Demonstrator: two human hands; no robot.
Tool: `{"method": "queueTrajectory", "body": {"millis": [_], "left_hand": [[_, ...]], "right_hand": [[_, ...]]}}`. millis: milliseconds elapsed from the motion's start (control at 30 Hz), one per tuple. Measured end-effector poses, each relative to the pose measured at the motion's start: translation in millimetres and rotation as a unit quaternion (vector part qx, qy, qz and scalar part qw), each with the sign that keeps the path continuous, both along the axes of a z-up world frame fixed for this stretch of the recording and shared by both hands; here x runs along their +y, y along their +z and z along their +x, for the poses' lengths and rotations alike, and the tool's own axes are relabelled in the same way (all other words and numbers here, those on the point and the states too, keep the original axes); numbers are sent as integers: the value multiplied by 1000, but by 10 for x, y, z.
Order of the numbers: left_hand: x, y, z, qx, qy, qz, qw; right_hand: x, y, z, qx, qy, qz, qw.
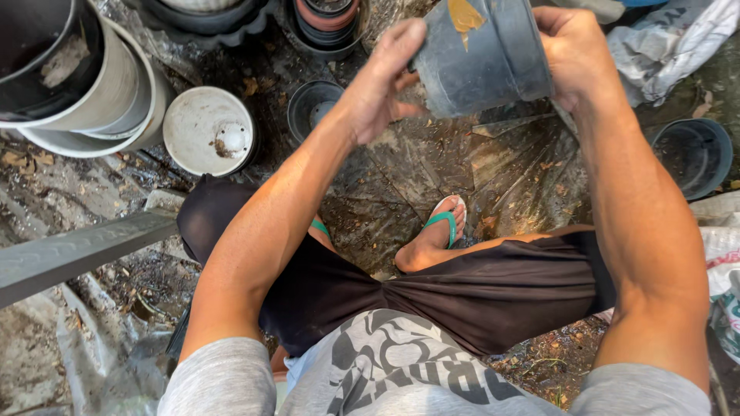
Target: The person cleans debris from inside several small plastic plant pots by hand and applies tape to repair a crack on the side of one pot.
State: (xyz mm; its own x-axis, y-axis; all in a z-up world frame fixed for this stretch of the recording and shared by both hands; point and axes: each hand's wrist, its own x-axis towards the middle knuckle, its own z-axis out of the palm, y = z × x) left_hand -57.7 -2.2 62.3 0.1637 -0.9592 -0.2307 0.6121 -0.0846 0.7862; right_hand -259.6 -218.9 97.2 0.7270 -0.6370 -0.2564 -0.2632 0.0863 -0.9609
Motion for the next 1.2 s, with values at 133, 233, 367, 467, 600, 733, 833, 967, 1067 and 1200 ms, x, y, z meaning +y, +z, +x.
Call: {"method": "queueTrajectory", "body": {"millis": [133, 233, 367, 467, 600, 733, 833, 967, 1067, 1200], "left_hand": [[-9, 185, -227, 104, -49, -23, 993], [1, 234, -282, 43, -6, -26, 999], [18, 198, -295, -156, 106, -33, 981], [54, 165, -278, -248, 167, -8, 954], [72, 165, -311, -331, 189, 28, 924], [102, 221, -373, -370, 191, 50, 908], [118, 262, -394, -406, 200, 62, 889], [116, 231, -411, -424, 198, 69, 881], [111, 210, -413, -433, 196, 68, 877], [103, 193, -426, -432, 194, 71, 878]], "right_hand": [[242, 217, -14, -7, 6, 15, 1000], [323, 409, 21, 6, -30, -124, 992], [509, 816, -34, -97, -48, -390, 914], [713, 1097, -96, -70, 57, -585, 806], [879, 1033, 42, -30, 167, -709, 685], [803, 850, 33, -38, 158, -710, 686], [716, 747, 25, -40, 175, -708, 683], [698, 684, 18, -30, 185, -713, 676], [705, 701, 62, -37, 183, -717, 671], [719, 731, 110, -27, 196, -725, 660]]}}
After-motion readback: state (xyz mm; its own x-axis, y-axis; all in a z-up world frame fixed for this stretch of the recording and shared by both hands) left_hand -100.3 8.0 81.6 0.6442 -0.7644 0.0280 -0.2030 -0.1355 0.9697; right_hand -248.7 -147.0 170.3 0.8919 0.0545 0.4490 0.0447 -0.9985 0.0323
